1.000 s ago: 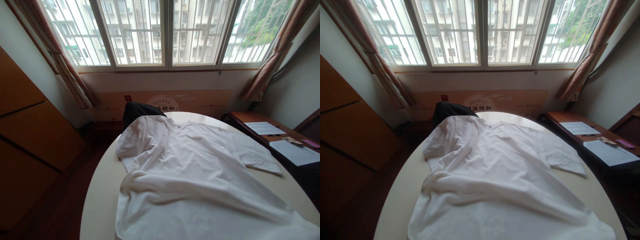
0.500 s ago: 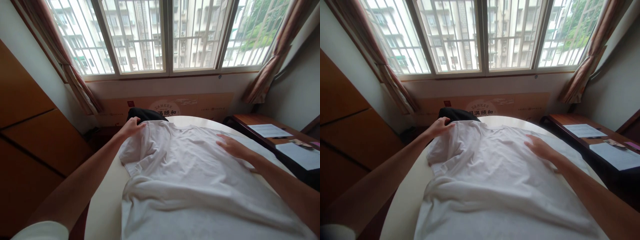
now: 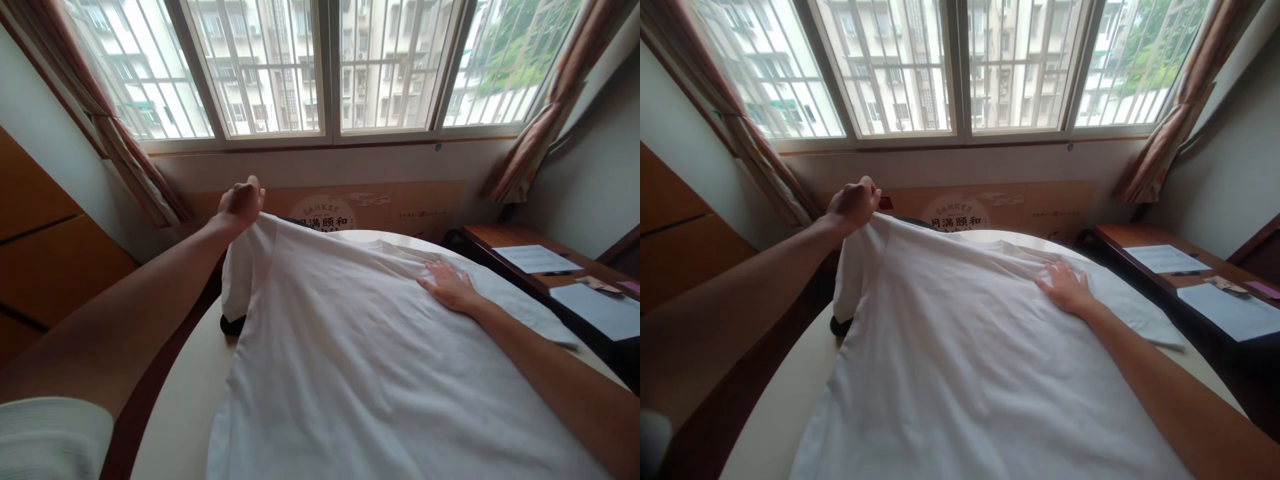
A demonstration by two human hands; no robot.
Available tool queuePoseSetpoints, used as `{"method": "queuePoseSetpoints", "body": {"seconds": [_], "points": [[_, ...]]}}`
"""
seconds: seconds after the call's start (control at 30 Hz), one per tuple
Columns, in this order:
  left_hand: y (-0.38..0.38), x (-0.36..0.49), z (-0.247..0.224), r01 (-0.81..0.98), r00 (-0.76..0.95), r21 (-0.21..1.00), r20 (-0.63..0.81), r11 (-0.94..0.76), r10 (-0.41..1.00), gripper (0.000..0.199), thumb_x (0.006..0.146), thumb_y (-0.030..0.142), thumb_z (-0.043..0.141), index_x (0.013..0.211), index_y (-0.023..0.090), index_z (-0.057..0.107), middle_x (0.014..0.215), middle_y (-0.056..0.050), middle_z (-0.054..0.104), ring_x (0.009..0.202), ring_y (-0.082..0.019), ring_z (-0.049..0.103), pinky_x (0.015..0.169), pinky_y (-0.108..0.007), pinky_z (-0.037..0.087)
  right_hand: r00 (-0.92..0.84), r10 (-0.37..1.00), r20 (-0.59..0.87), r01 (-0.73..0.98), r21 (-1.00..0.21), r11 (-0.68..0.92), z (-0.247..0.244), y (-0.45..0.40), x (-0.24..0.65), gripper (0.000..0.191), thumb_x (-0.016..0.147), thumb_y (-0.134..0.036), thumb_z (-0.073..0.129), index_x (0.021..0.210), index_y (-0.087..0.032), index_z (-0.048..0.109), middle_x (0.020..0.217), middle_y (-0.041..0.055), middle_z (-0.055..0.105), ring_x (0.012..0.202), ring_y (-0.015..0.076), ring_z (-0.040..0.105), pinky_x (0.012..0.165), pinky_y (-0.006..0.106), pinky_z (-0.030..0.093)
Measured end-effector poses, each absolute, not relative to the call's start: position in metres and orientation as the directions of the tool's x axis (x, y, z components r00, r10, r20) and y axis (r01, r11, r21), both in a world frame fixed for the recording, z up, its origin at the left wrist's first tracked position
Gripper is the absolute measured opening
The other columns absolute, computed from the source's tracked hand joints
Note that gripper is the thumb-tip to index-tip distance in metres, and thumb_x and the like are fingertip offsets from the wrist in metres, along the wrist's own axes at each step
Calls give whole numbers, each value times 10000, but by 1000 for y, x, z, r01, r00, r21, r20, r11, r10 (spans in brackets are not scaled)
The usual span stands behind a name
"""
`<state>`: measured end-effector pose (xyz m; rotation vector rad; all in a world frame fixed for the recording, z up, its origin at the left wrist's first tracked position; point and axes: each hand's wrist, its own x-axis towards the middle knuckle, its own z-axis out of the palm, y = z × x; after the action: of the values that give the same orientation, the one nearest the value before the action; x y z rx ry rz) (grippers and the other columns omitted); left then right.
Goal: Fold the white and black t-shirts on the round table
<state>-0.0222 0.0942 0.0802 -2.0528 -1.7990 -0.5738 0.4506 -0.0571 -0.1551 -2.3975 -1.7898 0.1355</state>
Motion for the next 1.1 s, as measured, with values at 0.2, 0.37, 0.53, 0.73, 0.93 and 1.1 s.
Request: {"method": "queuePoseSetpoints", "body": {"seconds": [0.2, 0.37, 0.53, 0.73, 0.93, 1.1], "points": [[82, 42, 41, 942, 334, -199, 505, -269, 796, 296, 1026, 148, 457, 1211, 27, 653, 1272, -236, 678, 1239, -335, 597, 1052, -448, 438, 340, 941, 9, 924, -190, -332, -138, -32, 442, 633, 1043, -542, 388, 1566, -199, 488, 1698, 168, 401, 1576, 401, 314, 1226, 770, 188], [57, 118, -23, 787, 613, -140, 68, -601, 787, 382, 1052, 293, 427, 1280, 155, 701, 1373, -150, 702, 1289, -295, 628, 1124, -414, 427, 268, 963, 12, 945, -198, -260, -127, -6, 406, 638, 1065, -483, 341, 1637, -204, 394, 1740, 129, 338, 1613, 331, 250, 1286, 651, 178], [68, 147, -75, 884, 436, -125, -126, -450, 891, 671, 1070, 523, 362, 1482, 42, 583, 1556, -266, 554, 1465, -378, 515, 1231, -488, 348, 207, 978, -36, 955, -210, -210, -135, 10, 381, 672, 1083, -535, 264, 1681, -234, 321, 1787, 91, 218, 1643, 309, 175, 1297, 638, 144], [92, 150, -96, 916, 388, -56, -137, -398, 911, 923, 1051, 643, 251, 1673, -38, 219, 1761, -241, 167, 1655, -327, 144, 1336, -426, 118, 243, 969, -50, 945, -213, -248, -137, 21, 391, 696, 1074, -563, 261, 1698, -253, 275, 1801, 89, 150, 1653, 317, 120, 1282, 692, 88], [90, 168, -104, 904, 422, 50, 72, -425, 904, 740, 1095, 490, 243, 1685, 44, 243, 1774, -190, 180, 1648, -332, 172, 1334, -503, 132, 250, 967, -41, 945, -209, -253, -140, 31, 396, 735, 1068, -603, 246, 1706, -239, 250, 1802, 93, 136, 1655, 323, 102, 1280, 694, 68], [73, 176, -110, 751, 647, 86, 99, -654, 756, 487, 1070, 299, 352, 1449, 110, 591, 1573, -172, 569, 1472, -273, 512, 1255, -416, 333, 245, 969, -19, 945, -219, -243, -145, 30, 398, 740, 1064, -620, 248, 1703, -246, 261, 1798, 96, 161, 1649, 323, 133, 1277, 694, 69]]}}
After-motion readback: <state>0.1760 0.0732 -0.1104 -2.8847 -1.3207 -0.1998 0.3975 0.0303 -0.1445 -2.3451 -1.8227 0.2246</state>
